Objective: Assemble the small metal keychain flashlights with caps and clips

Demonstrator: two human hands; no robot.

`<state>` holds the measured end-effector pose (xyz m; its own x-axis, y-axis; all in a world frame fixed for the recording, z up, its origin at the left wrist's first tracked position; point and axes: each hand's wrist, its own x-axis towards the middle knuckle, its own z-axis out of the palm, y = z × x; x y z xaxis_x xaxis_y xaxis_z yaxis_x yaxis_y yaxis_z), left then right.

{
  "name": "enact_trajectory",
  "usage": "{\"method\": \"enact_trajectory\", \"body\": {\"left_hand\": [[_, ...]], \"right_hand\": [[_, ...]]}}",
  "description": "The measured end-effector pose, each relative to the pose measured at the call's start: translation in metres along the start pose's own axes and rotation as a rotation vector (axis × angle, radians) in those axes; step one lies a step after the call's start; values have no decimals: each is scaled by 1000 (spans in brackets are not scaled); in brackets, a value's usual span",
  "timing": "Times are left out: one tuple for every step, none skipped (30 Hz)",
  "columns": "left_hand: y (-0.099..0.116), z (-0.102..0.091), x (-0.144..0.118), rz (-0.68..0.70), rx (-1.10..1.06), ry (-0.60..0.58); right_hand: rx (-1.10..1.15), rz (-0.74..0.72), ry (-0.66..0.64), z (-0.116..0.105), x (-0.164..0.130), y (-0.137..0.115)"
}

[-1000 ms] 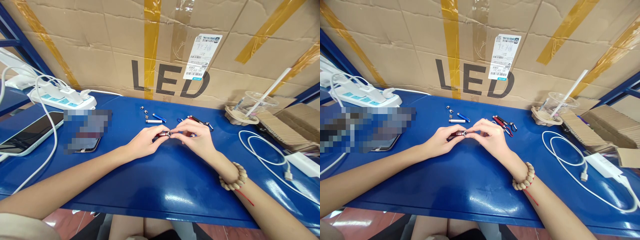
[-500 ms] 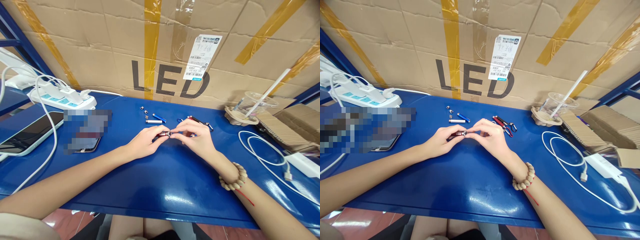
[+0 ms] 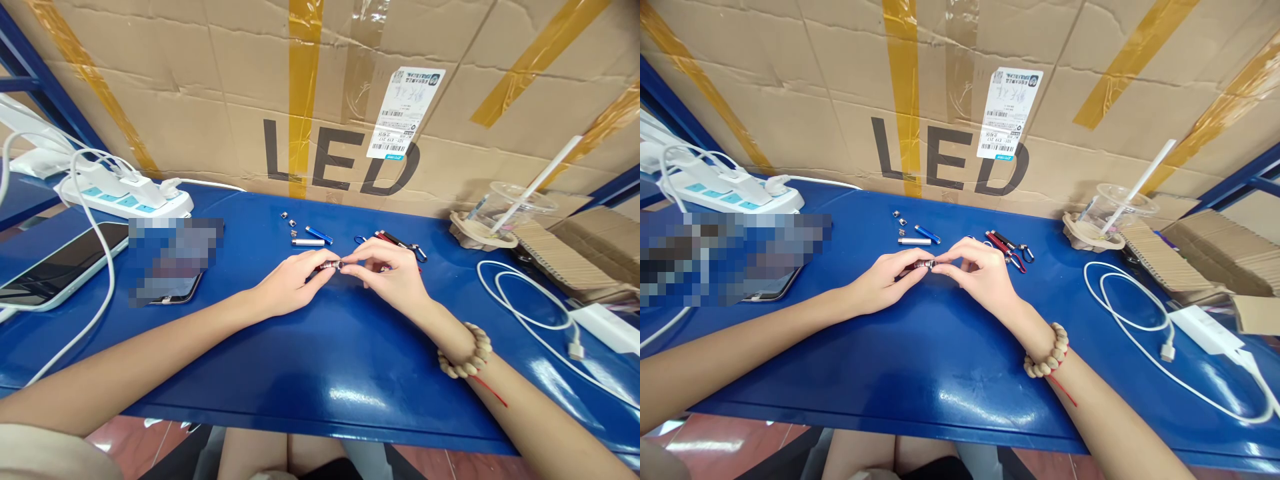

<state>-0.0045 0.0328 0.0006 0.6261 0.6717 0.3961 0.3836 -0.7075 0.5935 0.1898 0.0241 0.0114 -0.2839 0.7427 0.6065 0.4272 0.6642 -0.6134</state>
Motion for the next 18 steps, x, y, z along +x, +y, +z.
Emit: {"method": "enact_trajectory", "body": {"left_hand": [[0,0,0,3,2,3],[0,0,0,3,4,4],[0,0,0,2,4,4],[0,0,0,-1,3,1],[0,0,0,-6,0,-4],[0,0,0,-10,-1,-11],[0,0,0,-15,1,-20],[0,-1,0,-20,5,-31],[0,-1,0,-27,12,-47],[0,-1,-1,-35,19,-65],[0,-1,-1,-42,25,-83],[0,-1,-1,-50,28,-100],[0,-1,-2,-55,28,-114],[0,-1,-2,-56,25,-122],[0,-1,-2,-54,21,-125],[0,-1,-2,-49,18,-123],[0,-1,-2,-44,15,-119],[0,-1,-2,-40,12,-112]], "right_hand": [[3,1,0,0,0,0],[5,-1,1,0,0,0],[6,-4,5,0,0,0],[9,-5,9,0,0,0],[17,-3,13,0,0,1],[34,5,11,0,0,1],[62,21,-1,0,0,1],[98,42,-21,0,-1,1],[140,69,-52,0,-1,1],[181,97,-86,0,-1,1],[214,125,-120,0,-1,1],[238,150,-146,0,-1,1],[254,170,-163,1,-1,1],[263,185,-170,1,-1,2],[268,197,-170,1,-2,2],[270,205,-166,2,-2,2],[270,212,-161,2,-2,3],[267,217,-155,3,-2,3]]}}
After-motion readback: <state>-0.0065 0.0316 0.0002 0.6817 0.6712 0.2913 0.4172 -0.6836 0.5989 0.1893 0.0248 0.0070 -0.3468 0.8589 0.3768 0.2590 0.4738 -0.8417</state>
